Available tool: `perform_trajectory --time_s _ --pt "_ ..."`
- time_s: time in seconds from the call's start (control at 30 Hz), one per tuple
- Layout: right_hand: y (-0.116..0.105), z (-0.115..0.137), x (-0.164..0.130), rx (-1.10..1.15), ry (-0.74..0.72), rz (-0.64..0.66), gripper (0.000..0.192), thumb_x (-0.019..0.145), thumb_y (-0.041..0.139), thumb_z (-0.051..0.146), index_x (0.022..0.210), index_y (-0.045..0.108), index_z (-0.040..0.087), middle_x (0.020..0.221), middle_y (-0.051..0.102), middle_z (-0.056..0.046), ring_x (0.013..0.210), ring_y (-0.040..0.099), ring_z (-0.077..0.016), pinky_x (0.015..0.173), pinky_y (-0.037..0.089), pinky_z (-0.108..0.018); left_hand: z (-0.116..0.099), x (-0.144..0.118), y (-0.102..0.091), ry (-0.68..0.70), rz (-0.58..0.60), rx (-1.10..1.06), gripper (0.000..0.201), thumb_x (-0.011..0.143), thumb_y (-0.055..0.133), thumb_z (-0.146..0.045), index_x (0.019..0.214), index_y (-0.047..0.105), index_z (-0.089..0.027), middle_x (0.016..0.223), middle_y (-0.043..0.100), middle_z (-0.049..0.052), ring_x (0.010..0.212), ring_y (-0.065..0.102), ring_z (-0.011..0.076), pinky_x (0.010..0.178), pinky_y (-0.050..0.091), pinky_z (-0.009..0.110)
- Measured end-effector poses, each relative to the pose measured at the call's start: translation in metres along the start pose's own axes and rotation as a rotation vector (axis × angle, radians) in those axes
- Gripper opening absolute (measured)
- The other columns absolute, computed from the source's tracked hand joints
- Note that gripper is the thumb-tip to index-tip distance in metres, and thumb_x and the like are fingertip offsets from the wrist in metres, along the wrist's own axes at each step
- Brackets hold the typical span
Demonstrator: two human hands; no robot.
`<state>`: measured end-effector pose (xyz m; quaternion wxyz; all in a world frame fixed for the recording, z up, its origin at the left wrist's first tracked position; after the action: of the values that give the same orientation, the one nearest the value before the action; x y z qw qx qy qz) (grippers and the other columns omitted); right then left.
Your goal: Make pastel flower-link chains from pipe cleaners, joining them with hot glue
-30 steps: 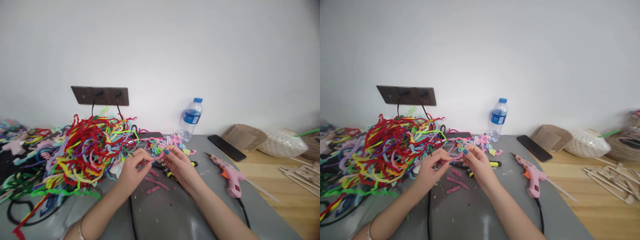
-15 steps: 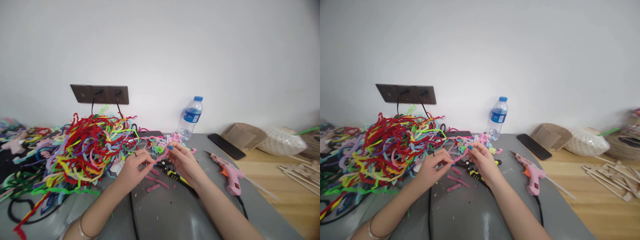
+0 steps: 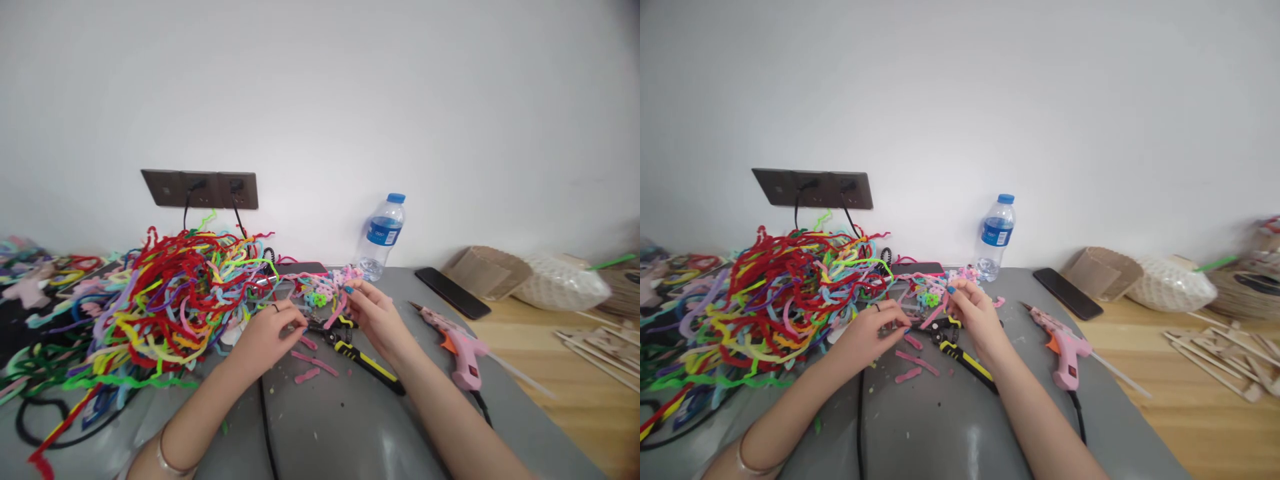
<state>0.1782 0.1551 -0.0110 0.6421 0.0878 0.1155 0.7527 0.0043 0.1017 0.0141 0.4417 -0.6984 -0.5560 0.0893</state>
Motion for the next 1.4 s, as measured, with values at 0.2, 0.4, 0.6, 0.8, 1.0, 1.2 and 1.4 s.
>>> perform_trajectory --time_s 0.2,0.4,0.6,0.8,1.0,1.2,1.4 --pt "0.016 0.002 -0.005 -0.245 -0.013 0.185 0.025 0.073 0.076 0.037 0.089 0.067 0.02 0.064 0.059 0.004 0.056 0.051 -0.0114 0.055 0.034 -0.026 0.02 -0.006 0.022 -0.123 0.25 0.142 0.02 0.083 0.059 -0.007 0.092 0.071 -0.021 0.1 0.068 0.006 0.097 0.063 0.0223 0.085 0.046 0.031" --pt "0.029 -0.008 -0.01 -0.261 0.018 0.28 0.025 0.073 0.072 0.024 0.096 0.062 0.022 0.077 0.062 0.003 0.062 0.059 -0.0122 0.056 0.041 -0.025 0.016 -0.006 0.021 -0.113 0.236 0.188 0.017 0.08 0.055 -0.007 0.083 0.065 -0.02 0.089 0.065 0.003 0.085 0.062 0.02 0.075 0.044 0.028" --pt "0.031 -0.013 -0.011 -0.234 0.043 0.322 0.034 0.073 0.07 0.02 0.104 0.056 0.023 0.084 0.062 0.004 0.062 0.067 -0.0121 0.055 0.043 -0.024 0.015 0.001 0.003 -0.18 0.036 0.048 0.012 0.082 0.052 -0.01 0.085 0.058 -0.02 0.076 0.061 -0.002 0.07 0.058 0.0151 0.064 0.039 0.024" --pt "0.035 -0.015 -0.012 -0.176 0.08 0.329 0.037 0.073 0.079 0.032 0.103 0.058 0.022 0.084 0.066 0.002 0.065 0.067 -0.0122 0.055 0.044 -0.022 0.018 0.002 -0.011 -0.181 -0.151 -0.085 0.011 0.082 0.053 -0.013 0.087 0.059 -0.02 0.073 0.062 -0.004 0.064 0.057 0.0114 0.06 0.039 0.021" --pt "0.039 -0.017 -0.014 -0.156 0.083 0.322 0.041 0.07 0.083 0.044 0.098 0.066 0.02 0.085 0.068 -0.001 0.067 0.066 -0.0125 0.058 0.045 -0.023 0.007 0.002 -0.012 -0.112 -0.168 -0.148 0.011 0.081 0.053 -0.012 0.083 0.061 -0.019 0.075 0.063 -0.004 0.065 0.057 0.0105 0.058 0.039 0.02" --pt "0.039 -0.013 -0.014 -0.188 0.064 0.321 0.035 0.071 0.081 0.046 0.088 0.07 0.017 0.078 0.067 -0.001 0.064 0.061 -0.0118 0.056 0.045 -0.023 0.0 0.003 -0.015 -0.076 -0.171 -0.171 0.011 0.08 0.053 -0.011 0.082 0.062 -0.018 0.075 0.065 -0.003 0.063 0.055 0.0099 0.06 0.041 0.02" --pt "0.039 -0.013 -0.014 -0.171 0.062 0.291 0.035 0.071 0.081 0.047 0.085 0.069 0.017 0.073 0.065 0.0 0.06 0.058 -0.0099 0.054 0.043 -0.021 0.003 0.003 -0.01 -0.113 -0.144 -0.225 0.011 0.08 0.054 -0.013 0.083 0.064 -0.018 0.074 0.065 -0.003 0.064 0.056 0.0107 0.06 0.04 0.02"
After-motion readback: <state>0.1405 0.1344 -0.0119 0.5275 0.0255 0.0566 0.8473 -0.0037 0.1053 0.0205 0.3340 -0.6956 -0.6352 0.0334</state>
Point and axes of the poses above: each hand's wrist, its own x-axis towards the middle knuckle, its own y-axis out of the palm, z = x × y, the point moved 8 cm from there along x, towards the middle knuckle
